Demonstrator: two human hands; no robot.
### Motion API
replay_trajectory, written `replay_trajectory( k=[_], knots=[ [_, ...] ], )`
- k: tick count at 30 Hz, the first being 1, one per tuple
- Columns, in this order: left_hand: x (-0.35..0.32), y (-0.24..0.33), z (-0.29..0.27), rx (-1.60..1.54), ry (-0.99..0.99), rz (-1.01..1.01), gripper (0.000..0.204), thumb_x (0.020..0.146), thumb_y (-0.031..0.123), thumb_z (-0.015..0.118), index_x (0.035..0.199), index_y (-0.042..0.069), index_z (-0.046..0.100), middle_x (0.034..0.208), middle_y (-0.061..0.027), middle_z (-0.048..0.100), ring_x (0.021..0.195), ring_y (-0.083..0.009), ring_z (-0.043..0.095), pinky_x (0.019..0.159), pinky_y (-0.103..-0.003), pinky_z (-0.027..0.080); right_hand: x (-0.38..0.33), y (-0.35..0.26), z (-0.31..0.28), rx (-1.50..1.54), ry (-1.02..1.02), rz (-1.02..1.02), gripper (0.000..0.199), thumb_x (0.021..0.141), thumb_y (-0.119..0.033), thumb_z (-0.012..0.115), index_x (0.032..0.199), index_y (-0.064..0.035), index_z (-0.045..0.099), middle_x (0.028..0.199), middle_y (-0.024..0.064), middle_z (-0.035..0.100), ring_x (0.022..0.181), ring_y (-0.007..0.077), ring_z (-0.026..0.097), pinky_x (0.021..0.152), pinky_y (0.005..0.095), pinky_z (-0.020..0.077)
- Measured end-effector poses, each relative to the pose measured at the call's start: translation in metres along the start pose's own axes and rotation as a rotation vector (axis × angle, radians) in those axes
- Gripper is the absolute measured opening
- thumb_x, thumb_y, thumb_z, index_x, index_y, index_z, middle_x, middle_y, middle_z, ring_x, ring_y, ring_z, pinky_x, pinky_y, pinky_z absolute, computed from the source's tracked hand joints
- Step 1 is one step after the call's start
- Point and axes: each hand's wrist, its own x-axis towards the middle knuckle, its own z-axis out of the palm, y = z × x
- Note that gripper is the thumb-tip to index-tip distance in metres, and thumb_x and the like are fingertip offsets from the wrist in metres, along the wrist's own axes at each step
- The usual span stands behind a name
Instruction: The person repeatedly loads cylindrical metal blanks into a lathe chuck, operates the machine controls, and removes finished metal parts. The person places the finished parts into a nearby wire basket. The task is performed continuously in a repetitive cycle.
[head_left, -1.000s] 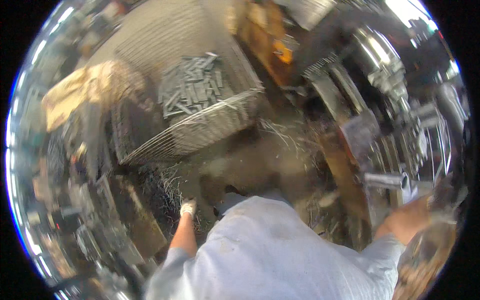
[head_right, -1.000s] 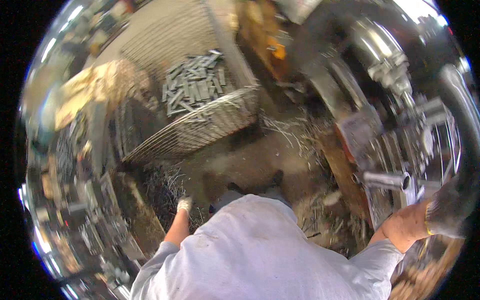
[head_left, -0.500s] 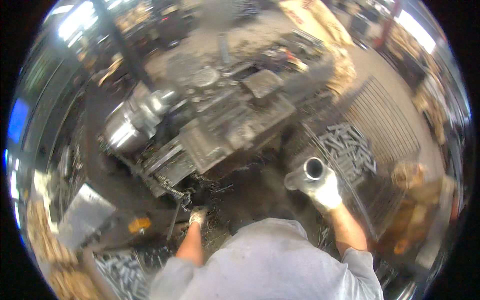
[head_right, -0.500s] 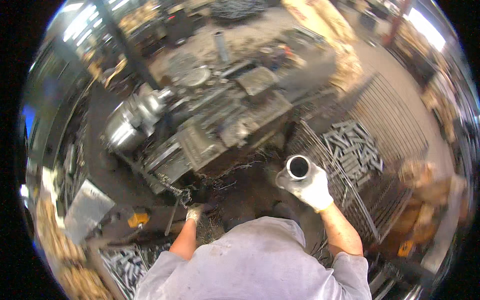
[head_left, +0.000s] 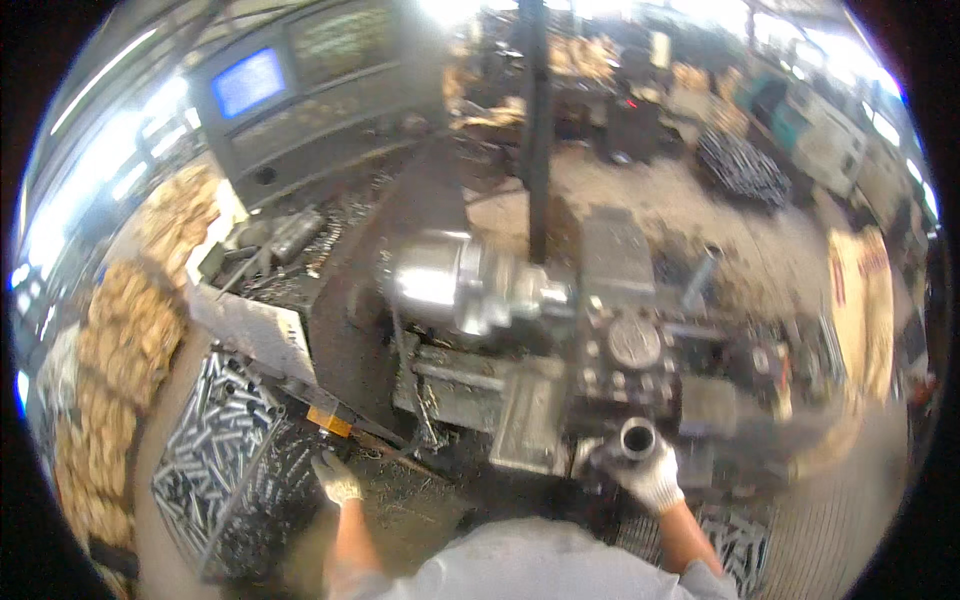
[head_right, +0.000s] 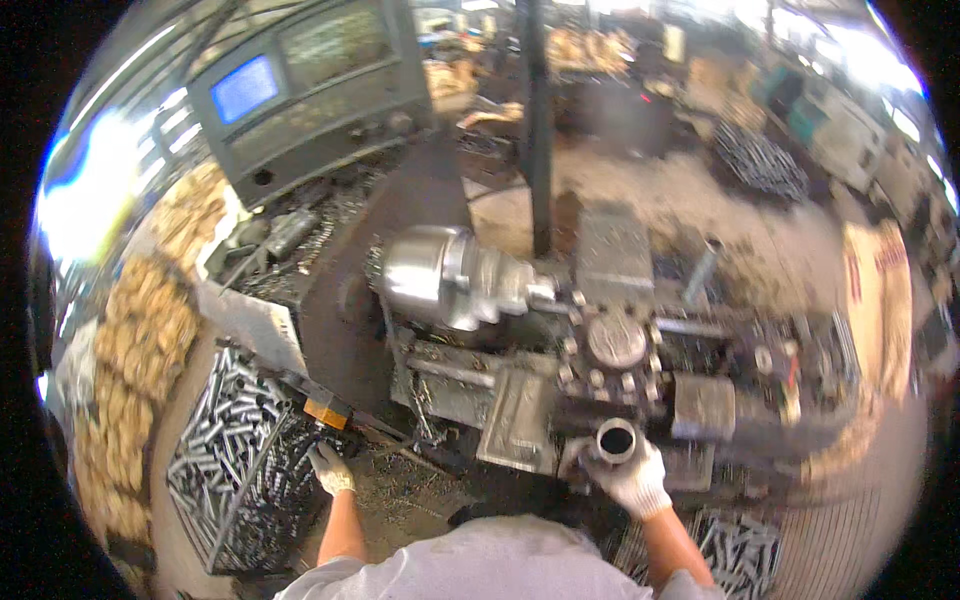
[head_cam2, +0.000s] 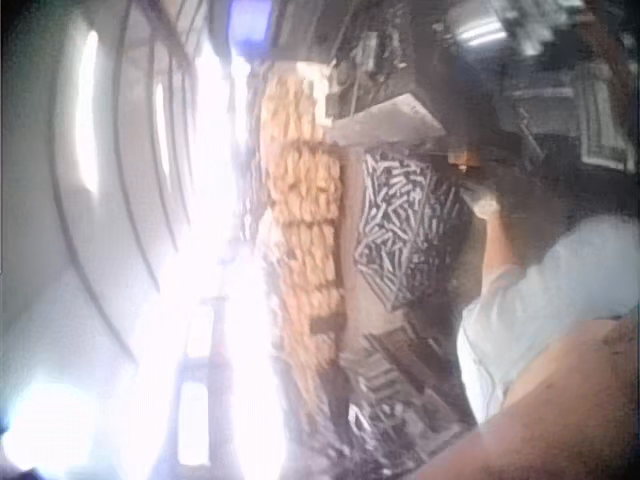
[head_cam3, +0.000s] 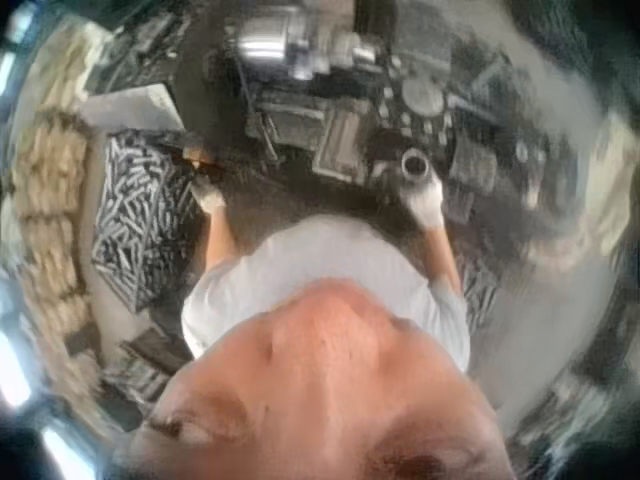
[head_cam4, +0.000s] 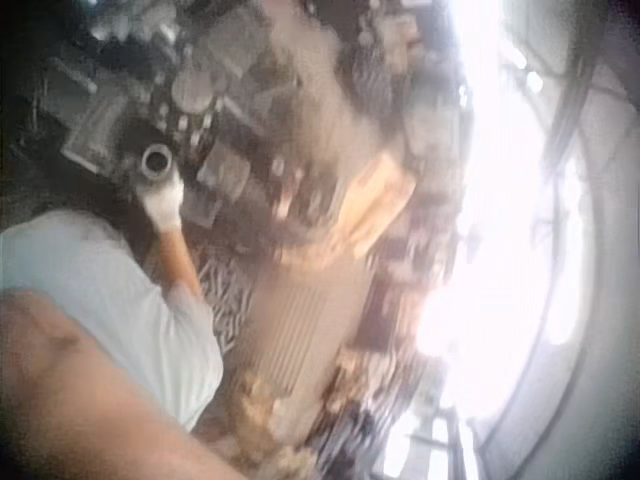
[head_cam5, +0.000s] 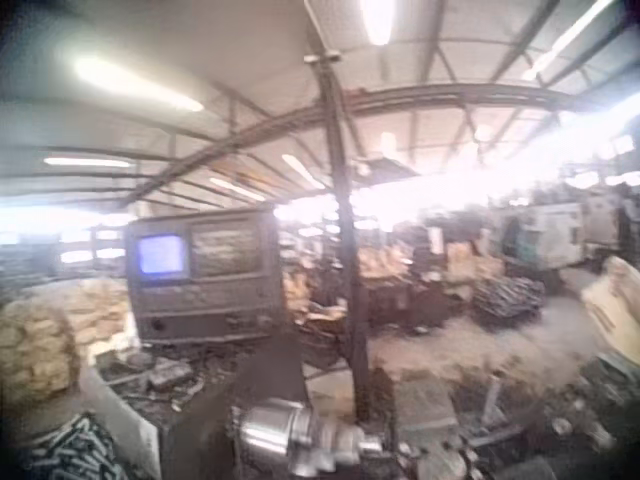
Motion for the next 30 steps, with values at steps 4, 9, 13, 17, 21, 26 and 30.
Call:
replay_trajectory(
  k=[4,9,13,17,21,26,30],
  knots=[
    [0.024,0.042,-0.003,0.195,0.005,0.177,0.041,0.108,0.026,0.057,0.139,0.0,0.062,0.135,-0.0247,0.068,0.12,-0.0447,0.066,0.104,-0.048,0.05,0.039,0.001,-0.097,-0.212,-0.391,-0.29,0.046,0.076,-0.023,0.088,0.118,-0.0076,0.077,0.099,0.0188,0.079,0.093,0.0343,0.079,0.085,0.0444,0.0619],
    [0.044,0.035,-0.001,-0.489,-0.258,-0.323,0.043,0.104,0.05,0.061,0.108,0.007,0.067,0.085,-0.0083,0.065,0.08,-0.0272,0.065,0.068,-0.045,0.051,0.133,-0.042,-0.142,0.057,0.008,-0.373,0.043,0.076,-0.013,0.081,0.118,-0.0022,0.076,0.104,0.0129,0.079,0.089,0.0225,0.076,0.085,0.0345,0.0594],
    [0.014,0.004,0.019,-0.916,-0.29,-0.731,0.042,0.103,0.05,0.063,0.108,0.009,0.063,0.086,-0.0043,0.062,0.072,-0.0189,0.06,0.059,-0.038,0.047,0.268,-0.109,-0.061,-0.285,-0.279,-0.636,0.083,0.081,-0.035,0.082,0.152,-0.0024,0.053,0.134,0.0251,0.071,0.123,0.0379,0.07,0.104,0.0418,0.0555],
    [-0.076,-0.017,0.045,-0.708,-0.596,-0.704,0.059,0.104,0.04,0.068,0.148,0.002,0.056,0.127,-0.0173,0.067,0.111,-0.0295,0.065,0.097,-0.041,0.053,0.353,-0.093,0.057,-0.54,-0.857,-0.35,0.079,0.073,-0.048,0.084,0.134,-0.0007,0.068,0.116,0.017,0.078,0.102,0.0302,0.074,0.087,0.043,0.0579],
    [-0.146,-0.023,0.03,-0.677,-0.562,-0.717,0.022,0.103,0.023,0.067,0.113,0.003,0.065,0.082,-0.0112,0.069,0.062,-0.0264,0.068,0.056,-0.042,0.06,0.406,-0.02,0.072,-0.521,-0.895,-0.399,0.044,0.073,-0.034,0.089,0.102,-0.0019,0.081,0.085,0.0091,0.08,0.072,0.0204,0.069,0.065,0.0414,0.0562],
    [-0.162,-0.04,-0.017,-0.527,-0.625,-1.119,0.015,0.102,0.023,0.066,0.108,0.009,0.063,0.084,-0.0119,0.07,0.064,-0.0311,0.068,0.059,-0.05,0.061,0.477,0.011,-0.059,-0.849,-0.199,-0.134,0.031,0.083,-0.029,0.071,0.094,-0.002,0.081,0.088,0.0191,0.078,0.076,0.0326,0.074,0.069,0.0476,0.0563],
    [-0.151,-0.041,-0.008,-0.425,-0.68,-1.148,0.021,0.103,0.024,0.069,0.117,0.01,0.063,0.093,-0.0092,0.069,0.07,-0.0264,0.066,0.061,-0.046,0.057,0.463,-0.015,-0.062,-0.833,0.1,-0.114,0.032,0.087,-0.029,0.065,0.096,-0.0032,0.083,0.097,0.0243,0.078,0.089,0.039,0.078,0.08,0.0483,0.0604]
  ],
)
